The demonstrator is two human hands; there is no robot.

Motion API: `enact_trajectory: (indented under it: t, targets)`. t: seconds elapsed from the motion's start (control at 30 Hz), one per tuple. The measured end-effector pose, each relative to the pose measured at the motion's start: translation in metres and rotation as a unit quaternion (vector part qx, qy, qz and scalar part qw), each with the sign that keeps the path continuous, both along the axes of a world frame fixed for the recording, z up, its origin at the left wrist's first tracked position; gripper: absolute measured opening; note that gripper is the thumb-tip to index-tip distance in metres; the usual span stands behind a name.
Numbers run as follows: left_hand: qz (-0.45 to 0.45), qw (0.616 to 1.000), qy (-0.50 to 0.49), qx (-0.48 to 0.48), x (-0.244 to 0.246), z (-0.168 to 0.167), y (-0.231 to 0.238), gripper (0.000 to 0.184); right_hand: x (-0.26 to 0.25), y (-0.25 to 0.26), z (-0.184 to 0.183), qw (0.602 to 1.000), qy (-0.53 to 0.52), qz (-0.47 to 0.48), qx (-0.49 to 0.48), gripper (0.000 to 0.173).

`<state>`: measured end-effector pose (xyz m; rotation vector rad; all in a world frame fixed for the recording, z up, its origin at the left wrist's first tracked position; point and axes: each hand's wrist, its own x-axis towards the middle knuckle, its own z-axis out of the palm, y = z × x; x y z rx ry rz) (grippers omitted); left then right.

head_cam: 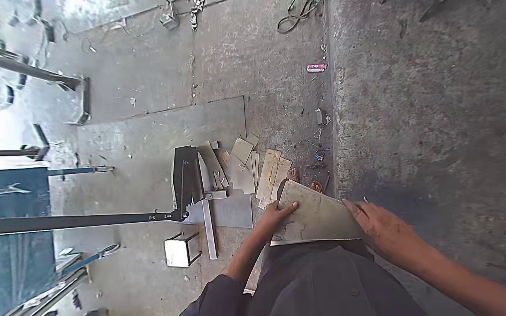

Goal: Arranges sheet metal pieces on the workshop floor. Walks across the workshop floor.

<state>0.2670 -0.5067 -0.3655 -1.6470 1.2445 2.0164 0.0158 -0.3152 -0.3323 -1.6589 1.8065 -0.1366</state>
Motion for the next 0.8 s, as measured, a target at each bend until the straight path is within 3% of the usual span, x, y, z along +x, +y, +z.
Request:
enact_trajectory:
  t: [0.1,0.17,0.23,0.33,0.43,0.63,0.73,0.8]
  targets:
    - [0.011,0.999,0.035,-0.027,-0.064,0.021,-0.007,0.050,-0.054,-0.002,0.038,0.995,0.071,0.001,-0.072,0.081]
    - [-0.009,0.998,0.066,-0.020,-0.110,0.030,-0.013,0.049,-0.091,-0.003,0.066,0.992,0.110,-0.005,-0.053,0.083]
    - [-0.043,0.994,0.101,-0.018,-0.164,0.035,-0.021,0.048,-0.133,-0.006,0.088,0.990,0.137,-0.038,0.005,0.088]
    - [-0.098,0.986,0.130,-0.022,-0.249,0.041,-0.029,0.049,-0.200,-0.011,0.108,0.972,0.103,-0.115,0.177,0.095]
    - [-0.162,0.980,0.116,-0.012,-0.340,0.060,-0.033,0.052,-0.275,-0.003,0.124,0.955,0.040,-0.174,0.239,0.088]
    - [-0.262,0.958,0.103,0.059,-0.508,0.134,-0.027,0.059,-0.392,0.042,0.214,0.933,-0.028,-0.278,0.228,0.067]
    - [-0.284,0.947,0.097,0.114,-0.577,0.169,-0.004,0.049,-0.428,0.076,0.250,0.918,-0.015,-0.330,0.219,0.058]
    - [-0.297,0.947,0.076,0.092,-0.628,0.182,0.030,0.045,-0.454,0.105,0.266,0.901,-0.015,-0.371,0.224,0.055]
